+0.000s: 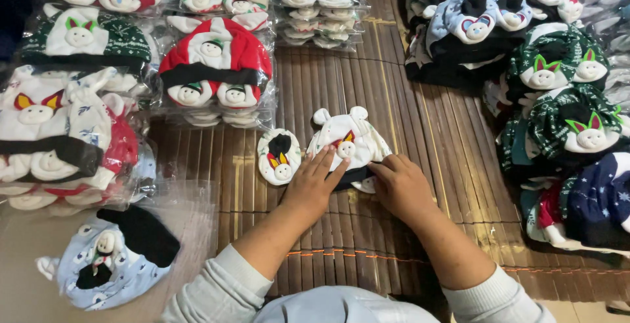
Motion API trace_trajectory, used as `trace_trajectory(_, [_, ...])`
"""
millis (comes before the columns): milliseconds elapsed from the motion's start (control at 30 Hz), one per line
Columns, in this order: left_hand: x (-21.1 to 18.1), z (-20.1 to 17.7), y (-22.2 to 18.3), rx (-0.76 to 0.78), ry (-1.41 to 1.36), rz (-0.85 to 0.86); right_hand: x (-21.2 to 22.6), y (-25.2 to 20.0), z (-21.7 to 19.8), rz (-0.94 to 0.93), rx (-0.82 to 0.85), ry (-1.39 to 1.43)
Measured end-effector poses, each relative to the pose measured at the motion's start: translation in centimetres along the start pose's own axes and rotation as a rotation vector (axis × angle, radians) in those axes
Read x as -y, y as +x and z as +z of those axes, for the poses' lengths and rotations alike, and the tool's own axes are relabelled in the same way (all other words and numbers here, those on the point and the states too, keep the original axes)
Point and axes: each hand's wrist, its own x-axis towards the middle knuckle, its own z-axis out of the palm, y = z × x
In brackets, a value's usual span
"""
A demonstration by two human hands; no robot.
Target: Packaging baby hats and booties into clear plastic bags for retail
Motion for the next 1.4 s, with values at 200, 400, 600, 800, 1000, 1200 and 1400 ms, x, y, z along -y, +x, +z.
trace_trajectory(200, [-0.1,0.5,-0.4,0.041,-0.038,-0.03,1.9,3.0,-0.3,0.208,0.189,-0.154])
trace_trajectory(400, [1.2,10.7,-3.2,0.239,0.097,-0.023,10.4,8.7,3.2,-0.042,-0.007,0.063])
trace_trajectory(600, [1.7,14.3,-3.3,-0.217,-0.128,-0.061,14.1,11.0,11.1,0.1,0.725,0.032])
trace_trajectory(800, [1.2,10.8,-1.9,-0.386,0.018,0.008,12.9,10.2,13.3,-0.097,0.334,-0.093])
trace_trajectory(1000, [-0.8,-1.2,0.5,0.528,-0.277,-0.446,6.4,9.8,9.1,0.624,0.437,0.629])
trace_trajectory(1200, [0.1,0.9,-0.1,-0.069,-0.14,-0.038,1.5,7.1,0.7,1.262,-0.159,1.445])
trace_trajectory(1400, [0.2,0.6,0.0,-0.023,-0.091,-0.013,0.5,1.8,-1.3,1.021,-0.537,1.047])
